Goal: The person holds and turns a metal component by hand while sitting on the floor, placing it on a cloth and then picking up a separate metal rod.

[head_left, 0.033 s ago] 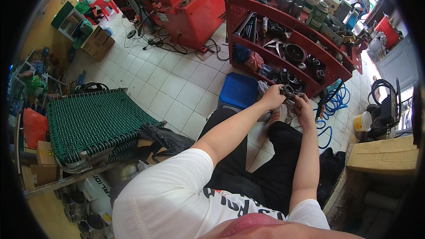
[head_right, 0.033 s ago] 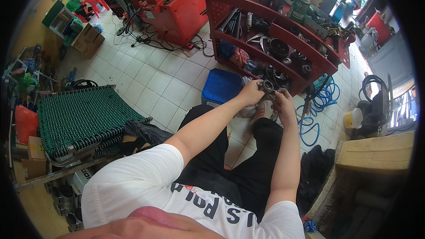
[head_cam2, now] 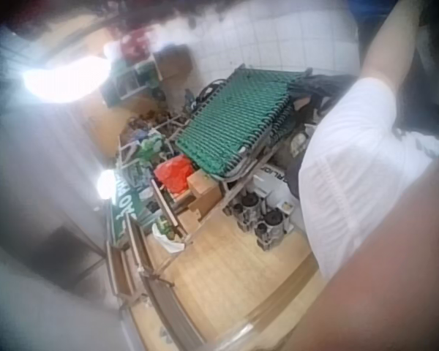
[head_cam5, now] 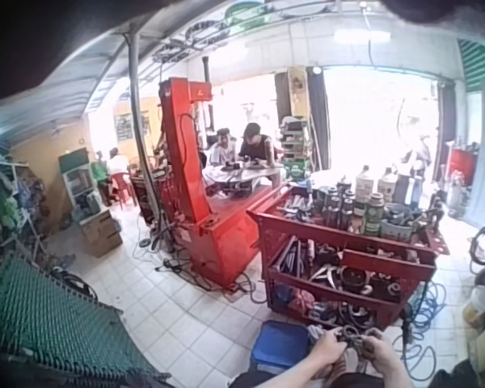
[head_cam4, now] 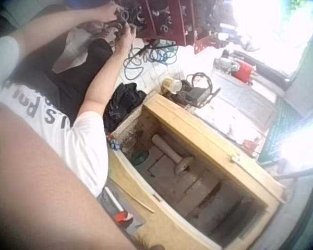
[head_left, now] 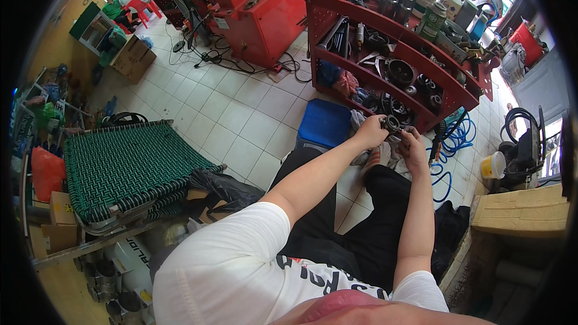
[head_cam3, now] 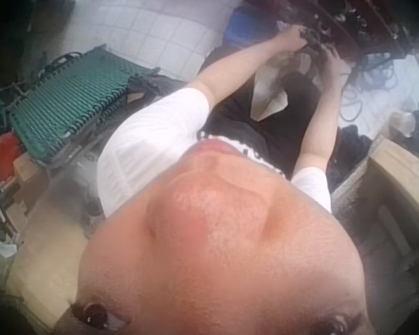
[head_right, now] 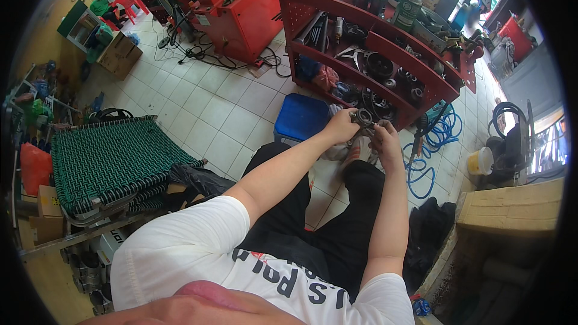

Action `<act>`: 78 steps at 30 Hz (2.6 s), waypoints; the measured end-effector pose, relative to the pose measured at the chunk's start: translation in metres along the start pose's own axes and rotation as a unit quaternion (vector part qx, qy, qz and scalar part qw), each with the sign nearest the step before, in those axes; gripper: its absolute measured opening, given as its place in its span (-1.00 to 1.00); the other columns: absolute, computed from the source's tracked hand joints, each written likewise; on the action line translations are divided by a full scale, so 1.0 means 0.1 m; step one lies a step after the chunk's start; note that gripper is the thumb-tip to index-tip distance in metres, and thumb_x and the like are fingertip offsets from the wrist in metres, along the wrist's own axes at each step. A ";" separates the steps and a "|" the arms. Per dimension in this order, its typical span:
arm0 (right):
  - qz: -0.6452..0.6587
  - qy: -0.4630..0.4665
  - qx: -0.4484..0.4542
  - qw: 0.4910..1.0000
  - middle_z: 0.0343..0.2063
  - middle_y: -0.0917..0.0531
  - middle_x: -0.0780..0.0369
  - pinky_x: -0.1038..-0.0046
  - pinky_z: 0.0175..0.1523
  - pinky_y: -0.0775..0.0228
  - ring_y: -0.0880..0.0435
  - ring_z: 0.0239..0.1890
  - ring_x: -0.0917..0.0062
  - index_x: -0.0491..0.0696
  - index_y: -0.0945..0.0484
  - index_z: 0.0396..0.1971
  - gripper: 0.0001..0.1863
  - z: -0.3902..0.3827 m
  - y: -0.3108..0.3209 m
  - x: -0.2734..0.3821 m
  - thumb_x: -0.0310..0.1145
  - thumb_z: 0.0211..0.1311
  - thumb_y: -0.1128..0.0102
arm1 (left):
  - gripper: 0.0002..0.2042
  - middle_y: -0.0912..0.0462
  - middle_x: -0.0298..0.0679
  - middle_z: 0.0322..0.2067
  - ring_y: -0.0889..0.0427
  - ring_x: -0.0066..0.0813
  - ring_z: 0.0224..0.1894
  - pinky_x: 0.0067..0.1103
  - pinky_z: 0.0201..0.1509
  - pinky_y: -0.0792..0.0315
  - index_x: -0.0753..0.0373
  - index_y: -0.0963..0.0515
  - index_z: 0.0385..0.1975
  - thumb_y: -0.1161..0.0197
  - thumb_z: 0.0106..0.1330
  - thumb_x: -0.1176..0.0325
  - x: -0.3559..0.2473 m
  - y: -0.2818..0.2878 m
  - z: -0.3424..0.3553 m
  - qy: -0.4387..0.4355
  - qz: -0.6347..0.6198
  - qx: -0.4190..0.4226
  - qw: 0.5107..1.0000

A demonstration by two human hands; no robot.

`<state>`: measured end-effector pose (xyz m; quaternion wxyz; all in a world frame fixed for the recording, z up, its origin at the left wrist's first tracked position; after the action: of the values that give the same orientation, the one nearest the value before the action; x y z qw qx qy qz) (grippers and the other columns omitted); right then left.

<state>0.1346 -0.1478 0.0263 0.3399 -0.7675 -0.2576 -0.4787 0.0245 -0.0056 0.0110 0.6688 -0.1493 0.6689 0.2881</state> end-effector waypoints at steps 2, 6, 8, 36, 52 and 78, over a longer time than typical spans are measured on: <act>0.025 -0.019 -0.027 0.999 -0.64 -0.29 0.48 0.51 -0.48 -0.28 -0.21 -0.70 0.74 0.05 -0.47 -0.32 -0.80 -0.04 -0.05 0.03 -0.16 0.46 -0.15 | -0.72 -0.76 -0.08 -0.30 -0.71 -0.35 -0.23 -0.44 -0.07 -0.52 0.35 -0.66 -0.14 -0.19 0.15 0.51 0.00 0.01 0.00 -0.009 -0.006 -0.003 1.000; -0.006 -0.040 -0.024 0.999 -0.68 -0.29 0.49 0.51 -0.49 -0.29 -0.23 -0.71 0.72 0.05 -0.49 -0.36 -0.67 0.06 0.11 -0.07 0.00 0.49 -0.12 | -0.72 -0.76 -0.07 -0.30 -0.71 -0.34 -0.23 -0.44 -0.06 -0.51 0.36 -0.66 -0.14 -0.18 0.14 0.51 -0.04 -0.01 0.00 -0.025 -0.016 -0.006 1.000; -0.061 -0.047 -0.049 0.996 -0.69 -0.29 0.50 0.52 -0.50 -0.31 -0.23 -0.71 0.72 0.05 -0.51 -0.36 -0.63 0.07 0.11 -0.09 0.04 0.50 -0.12 | -0.72 -0.76 -0.07 -0.30 -0.71 -0.33 -0.23 -0.43 -0.06 -0.51 0.36 -0.66 -0.15 -0.18 0.14 0.51 -0.04 -0.01 0.00 -0.023 -0.016 -0.004 1.000; -0.052 -0.016 -0.007 0.998 -0.69 -0.27 0.52 0.52 -0.52 -0.32 -0.21 -0.72 0.76 0.05 -0.53 -0.24 -0.74 0.07 0.04 -0.10 -0.06 0.50 -0.13 | -0.75 -0.75 -0.03 -0.33 -0.72 -0.25 -0.25 -0.41 -0.10 -0.51 0.35 -0.65 -0.17 -0.20 0.16 0.47 -0.06 0.01 -0.02 -0.006 -0.009 -0.003 1.000; -0.043 -0.035 -0.026 0.998 -0.70 -0.26 0.51 0.51 -0.51 -0.31 -0.20 -0.73 0.74 0.05 -0.52 -0.32 -0.74 0.03 0.03 -0.07 -0.09 0.49 -0.13 | -0.75 -0.75 -0.04 -0.33 -0.72 -0.26 -0.25 -0.41 -0.10 -0.51 0.35 -0.66 -0.17 -0.20 0.16 0.47 -0.06 0.02 -0.03 -0.010 -0.003 -0.009 1.000; -0.045 -0.032 -0.042 0.998 -0.68 -0.30 0.50 0.52 -0.52 -0.33 -0.22 -0.71 0.75 0.03 -0.54 -0.27 -0.70 0.07 0.08 -0.10 -0.03 0.51 -0.13 | -0.71 -0.74 0.01 -0.37 -0.73 -0.18 -0.30 -0.37 -0.15 -0.52 0.36 -0.66 -0.16 -0.28 0.12 0.40 0.06 -0.01 0.03 -0.021 -0.015 -0.021 0.999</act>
<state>0.1404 -0.1483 0.0126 0.2770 -0.7837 -0.2826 -0.4788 0.0272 -0.0034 0.0055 0.6837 -0.1672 0.6464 0.2945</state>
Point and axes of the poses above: each hand's wrist, its own z-axis towards the middle knuckle, its own y-axis out of the back of the hand, x = y × z, the point moved 4 cm from there along z, towards the middle knuckle
